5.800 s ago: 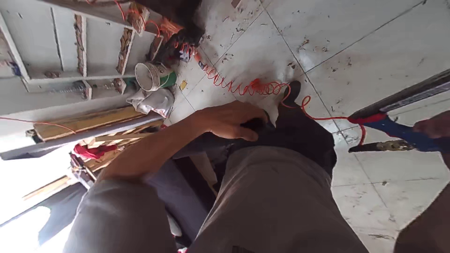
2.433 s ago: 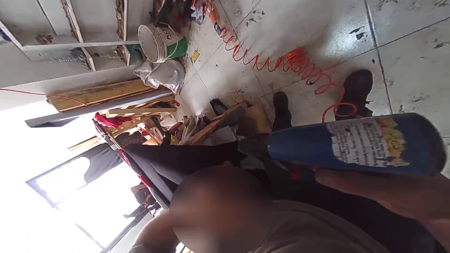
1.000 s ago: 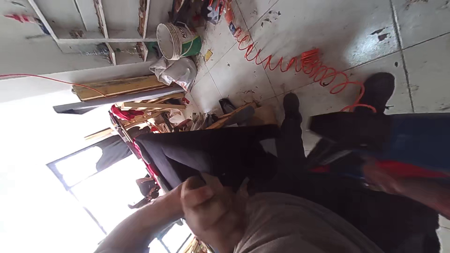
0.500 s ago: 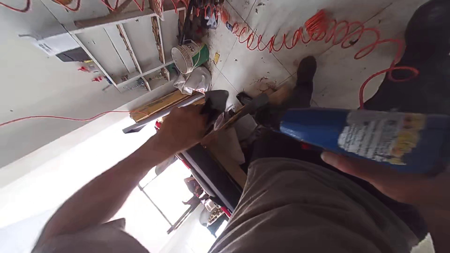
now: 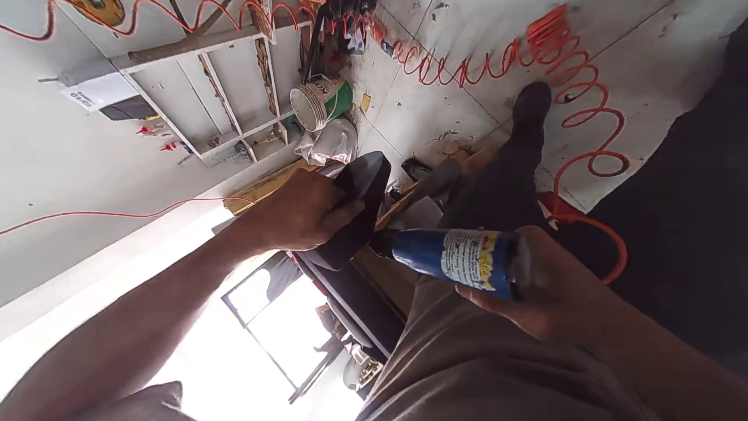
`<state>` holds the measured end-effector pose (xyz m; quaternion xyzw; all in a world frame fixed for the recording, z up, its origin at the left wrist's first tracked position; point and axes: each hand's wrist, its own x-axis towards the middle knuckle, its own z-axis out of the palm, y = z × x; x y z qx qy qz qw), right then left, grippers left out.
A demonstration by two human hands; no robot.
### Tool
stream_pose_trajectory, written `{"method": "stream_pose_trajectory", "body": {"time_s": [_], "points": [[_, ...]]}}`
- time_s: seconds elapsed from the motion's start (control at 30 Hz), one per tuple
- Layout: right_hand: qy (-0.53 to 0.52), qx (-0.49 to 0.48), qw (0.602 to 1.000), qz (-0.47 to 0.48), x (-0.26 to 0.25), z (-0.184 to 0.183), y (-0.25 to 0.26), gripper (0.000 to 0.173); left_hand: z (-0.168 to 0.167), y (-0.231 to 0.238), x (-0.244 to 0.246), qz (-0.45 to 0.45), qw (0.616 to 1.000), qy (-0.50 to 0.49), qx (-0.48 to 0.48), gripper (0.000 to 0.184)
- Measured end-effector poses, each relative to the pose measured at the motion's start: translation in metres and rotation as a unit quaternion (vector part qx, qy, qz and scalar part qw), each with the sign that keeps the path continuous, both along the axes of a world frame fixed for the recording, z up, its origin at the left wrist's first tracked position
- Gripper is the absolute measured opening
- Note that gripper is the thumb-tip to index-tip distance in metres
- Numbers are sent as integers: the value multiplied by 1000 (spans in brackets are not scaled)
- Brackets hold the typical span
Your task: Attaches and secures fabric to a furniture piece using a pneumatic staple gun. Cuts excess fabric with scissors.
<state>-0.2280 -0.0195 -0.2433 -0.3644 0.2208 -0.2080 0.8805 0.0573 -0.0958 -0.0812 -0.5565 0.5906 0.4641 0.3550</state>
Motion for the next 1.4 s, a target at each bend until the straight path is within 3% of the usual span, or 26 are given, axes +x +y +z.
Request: {"method": "stream_pose_trajectory", "body": {"time_s": [0.3, 0.5, 0.6, 0.73, 0.93, 1.0, 1.03, 1.07, 1.1, 1.13, 1.17, 1.23, 1.27, 1.33, 1.4], "points": [[59, -81, 992, 71, 21, 10, -7, 29, -6, 14, 23, 175, 985, 6, 6, 37], [7, -26, 999, 24, 16, 10, -9, 23, -7, 22, 29, 297, 954, 31, 15, 32], [-15, -29, 999, 19, 23, 15, -7, 22, -8, 24, 27, 323, 946, 27, 11, 36], [23, -40, 995, 90, 17, 22, -20, 21, -8, 23, 24, 330, 944, 10, 20, 38], [-9, -62, 997, 34, 26, 30, -9, 21, -7, 20, 19, 319, 947, -32, 30, 44], [8, -113, 993, -31, 16, 6, 15, 25, -4, 17, 15, 340, 940, -29, -8, 38], [3, -124, 987, -99, 6, -20, 41, 32, 1, 17, 16, 374, 926, 0, -44, 27], [3, -99, 990, -98, -15, -38, 53, 39, 8, 17, 20, 402, 912, 32, -74, 15], [26, -6, 996, -83, -38, -41, 54, 42, 18, 15, 24, 418, 903, 46, -89, 23], [64, 114, 989, -75, -57, -39, 45, 40, 30, 15, 26, 432, 897, 31, -86, 47], [40, 170, 982, -76, -79, -51, 44, 36, 42, 18, 26, 436, 898, 5, -66, 72], [51, 190, 979, -60, -109, -62, 41, 30, 57, 31, 16, 377, 923, -74, 9, 96], [102, 198, 973, -68, -115, -59, 36, 24, 55, 32, 6, 332, 935, -113, 61, 94], [171, 194, 960, -111, -116, -59, 39, 21, 36, 23, -14, 299, 928, -176, 133, 67], [70, 153, 982, -87, -130, -70, 40, 24, 12, 8, -28, 362, 900, -176, 168, 36]]}}
